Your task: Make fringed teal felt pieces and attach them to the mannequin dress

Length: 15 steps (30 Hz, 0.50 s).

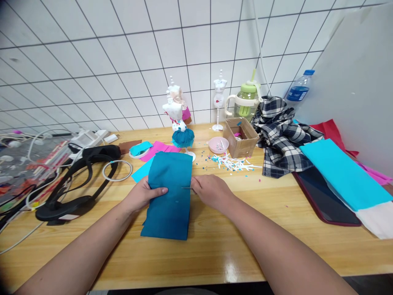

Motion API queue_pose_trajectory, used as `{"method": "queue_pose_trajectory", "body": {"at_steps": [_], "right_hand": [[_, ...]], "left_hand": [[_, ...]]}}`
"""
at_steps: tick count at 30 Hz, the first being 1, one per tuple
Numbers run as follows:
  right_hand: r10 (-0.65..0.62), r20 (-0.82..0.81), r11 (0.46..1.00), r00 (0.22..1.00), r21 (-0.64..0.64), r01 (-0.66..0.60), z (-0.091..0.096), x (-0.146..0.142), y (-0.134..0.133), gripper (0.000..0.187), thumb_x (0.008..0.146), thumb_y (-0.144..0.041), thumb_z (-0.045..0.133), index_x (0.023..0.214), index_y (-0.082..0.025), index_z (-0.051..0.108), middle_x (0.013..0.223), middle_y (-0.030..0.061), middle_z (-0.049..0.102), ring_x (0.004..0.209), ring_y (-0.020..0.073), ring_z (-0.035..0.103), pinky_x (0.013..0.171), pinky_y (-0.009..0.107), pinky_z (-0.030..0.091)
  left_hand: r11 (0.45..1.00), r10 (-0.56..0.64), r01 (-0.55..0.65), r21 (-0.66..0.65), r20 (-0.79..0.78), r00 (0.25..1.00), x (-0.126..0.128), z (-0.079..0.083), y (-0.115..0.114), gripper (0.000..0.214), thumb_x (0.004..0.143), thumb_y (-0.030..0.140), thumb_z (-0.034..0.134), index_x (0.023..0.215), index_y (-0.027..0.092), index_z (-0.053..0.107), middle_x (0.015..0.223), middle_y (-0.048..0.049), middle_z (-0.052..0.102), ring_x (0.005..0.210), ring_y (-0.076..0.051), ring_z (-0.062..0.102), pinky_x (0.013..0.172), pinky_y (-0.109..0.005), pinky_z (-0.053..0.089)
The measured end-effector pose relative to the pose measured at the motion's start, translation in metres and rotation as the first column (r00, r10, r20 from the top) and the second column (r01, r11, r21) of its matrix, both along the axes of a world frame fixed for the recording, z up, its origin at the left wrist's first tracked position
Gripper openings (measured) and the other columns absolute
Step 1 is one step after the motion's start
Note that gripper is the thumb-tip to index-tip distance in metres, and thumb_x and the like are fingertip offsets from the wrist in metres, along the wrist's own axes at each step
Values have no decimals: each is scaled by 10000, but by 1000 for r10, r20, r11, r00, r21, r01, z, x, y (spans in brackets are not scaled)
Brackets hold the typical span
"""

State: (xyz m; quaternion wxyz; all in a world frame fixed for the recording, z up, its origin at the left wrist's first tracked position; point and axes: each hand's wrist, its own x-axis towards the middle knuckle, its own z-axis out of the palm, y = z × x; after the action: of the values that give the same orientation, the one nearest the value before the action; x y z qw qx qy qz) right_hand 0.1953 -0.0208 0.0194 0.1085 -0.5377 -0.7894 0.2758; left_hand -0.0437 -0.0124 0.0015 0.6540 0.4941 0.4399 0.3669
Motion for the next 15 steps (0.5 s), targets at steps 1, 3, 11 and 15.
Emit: {"method": "queue_pose_trajectory", "body": {"at_steps": [1, 3, 11, 15], "right_hand": [[2, 11, 1000, 1000, 2, -2, 0, 0, 0, 461, 982, -380, 261, 689, -204, 570, 743, 16, 656, 707, 146, 564, 629, 249, 314], [-1, 31, 1000, 1000, 10, 0, 0, 0, 0, 451, 978, -378, 269, 686, -205, 567, 739, 16, 655, 700, 147, 558, 616, 251, 303], [-16, 38, 1000, 999, 20, 15, 2, -2, -2, 414, 969, -307, 283, 690, -203, 570, 757, 18, 670, 722, 151, 573, 620, 251, 303], [-25, 55, 999, 998, 37, 23, 0, -4, -3, 377, 961, -282, 304, 714, -201, 577, 778, 23, 682, 736, 157, 585, 617, 253, 298]], "left_hand": [[1000, 4, -4, 0, 1, 1000, 0, 0, 0, 531, 601, 275, 843, 1072, 155, 627, 1001, -106, 749, 856, -300, 716, 754, -413, 580], [1000, 11, -11, 0, 3, 1000, 0, 0, -1, 548, 603, 267, 843, 1089, 158, 616, 996, -102, 750, 855, -294, 717, 757, -411, 580], [1000, 3, -3, 20, -3, 1000, 1, -1, 0, 530, 605, 265, 839, 1073, 147, 621, 990, -104, 749, 850, -294, 715, 756, -418, 578], [1000, -7, 7, 30, 2, 1000, 2, -2, 0, 525, 609, 260, 834, 1077, 156, 620, 1006, -96, 746, 878, -293, 709, 771, -418, 574]]}}
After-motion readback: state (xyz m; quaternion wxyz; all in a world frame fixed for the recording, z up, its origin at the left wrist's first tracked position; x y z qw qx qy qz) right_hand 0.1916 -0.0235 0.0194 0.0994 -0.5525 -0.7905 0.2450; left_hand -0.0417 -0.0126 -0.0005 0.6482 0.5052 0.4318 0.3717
